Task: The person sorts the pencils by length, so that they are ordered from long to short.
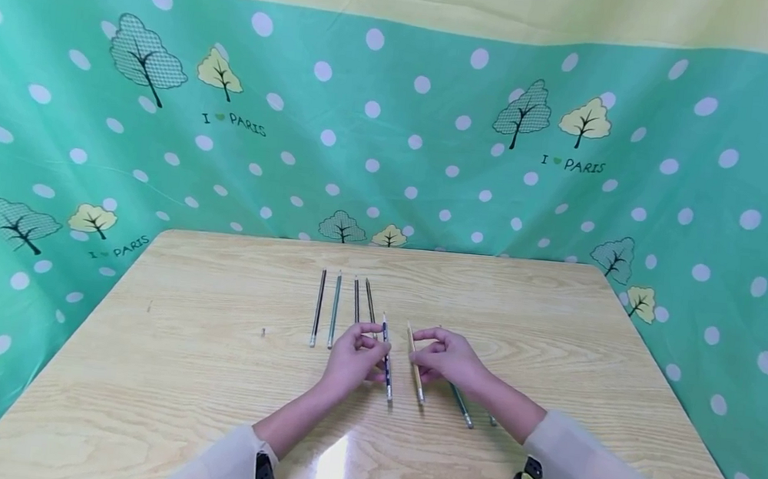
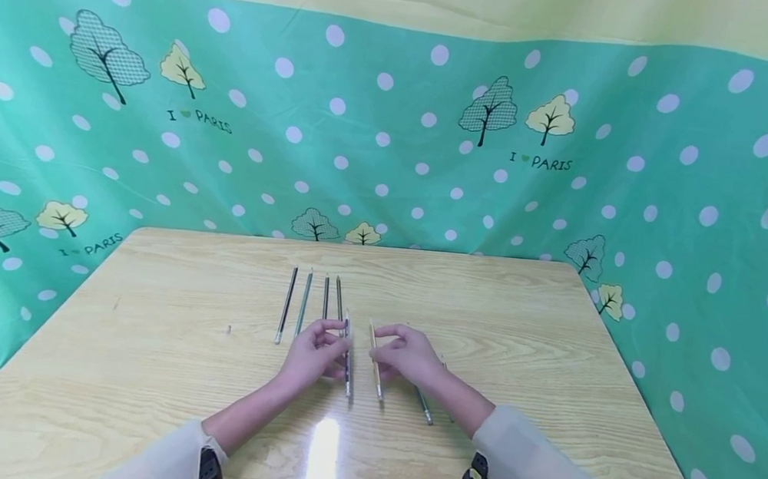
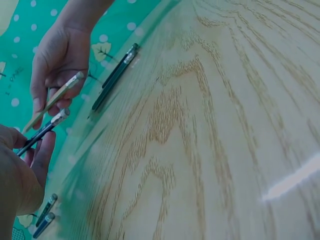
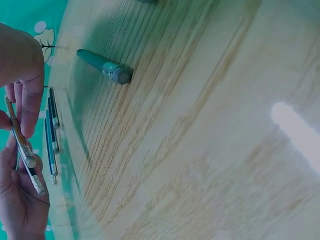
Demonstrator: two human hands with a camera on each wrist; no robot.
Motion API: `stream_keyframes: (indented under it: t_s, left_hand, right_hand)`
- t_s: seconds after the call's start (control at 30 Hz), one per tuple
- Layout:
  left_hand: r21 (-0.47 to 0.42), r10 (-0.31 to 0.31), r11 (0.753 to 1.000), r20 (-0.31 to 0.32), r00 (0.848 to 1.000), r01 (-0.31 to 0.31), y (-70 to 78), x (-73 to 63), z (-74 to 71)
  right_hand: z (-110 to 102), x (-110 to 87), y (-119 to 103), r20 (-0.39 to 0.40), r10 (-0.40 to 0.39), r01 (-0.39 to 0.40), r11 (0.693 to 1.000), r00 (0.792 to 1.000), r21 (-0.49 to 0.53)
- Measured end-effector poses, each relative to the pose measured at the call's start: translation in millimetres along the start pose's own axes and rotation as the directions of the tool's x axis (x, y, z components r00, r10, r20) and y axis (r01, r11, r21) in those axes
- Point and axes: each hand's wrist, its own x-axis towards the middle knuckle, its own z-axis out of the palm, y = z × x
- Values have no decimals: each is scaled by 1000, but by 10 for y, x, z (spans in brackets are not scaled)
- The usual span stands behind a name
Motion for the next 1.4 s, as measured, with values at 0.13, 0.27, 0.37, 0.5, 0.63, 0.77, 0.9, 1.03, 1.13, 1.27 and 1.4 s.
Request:
stream_keyframes:
  t_s: [0.13,0.27,0.37,0.5,0.63,0.77,0.9,1.03,1.13,1.27,1.4]
  left_hand:
    - [-8,-2,1000,12,1000,2,112,-54,25]
    - [-6,-6,1000,16,1000,6,208,-101,44]
    - [-20,-6,1000,14,1000,6,174,-74,48]
    - [-29,0,1000,-1,1000,0,61,-1,37]
    - [-7,8,1000,-14,1000,-8,4,34,23]
    - [5,3,1000,-21,1000,-3,4,42,26]
    - [10,-8,1000,-25,1000,9,23,52,35]
    - [6,3,1000,-32,999,-3,56,92,37]
    - [8,12,1000,-37,999,-12,81,137,37]
    - [26,16,1000,-40,999,-15,105,206,43]
    - [40,16,999,-49,999,-14,118,293,51]
  right_hand:
    - [0,-7,-13,6,0,0,1000,1000,-3]
    - [6,-3,-13,5,-1,1,1000,1000,3]
    - [9,5,-7,-8,3,-3,1000,1000,1]
    - [18,25,-4,-23,1,-1,1000,1000,-6]
    - [38,37,-10,-21,-2,2,1000,1000,12]
    - [61,37,-17,-31,0,2,999,1000,34]
    - [74,44,-15,-49,7,-5,999,999,42]
    - [66,61,-17,-59,7,-5,999,998,41]
    - [52,72,-22,-64,-5,7,999,998,34]
    - [25,80,-22,-74,-13,16,999,997,36]
    - [1,87,-16,-78,-14,18,998,997,54]
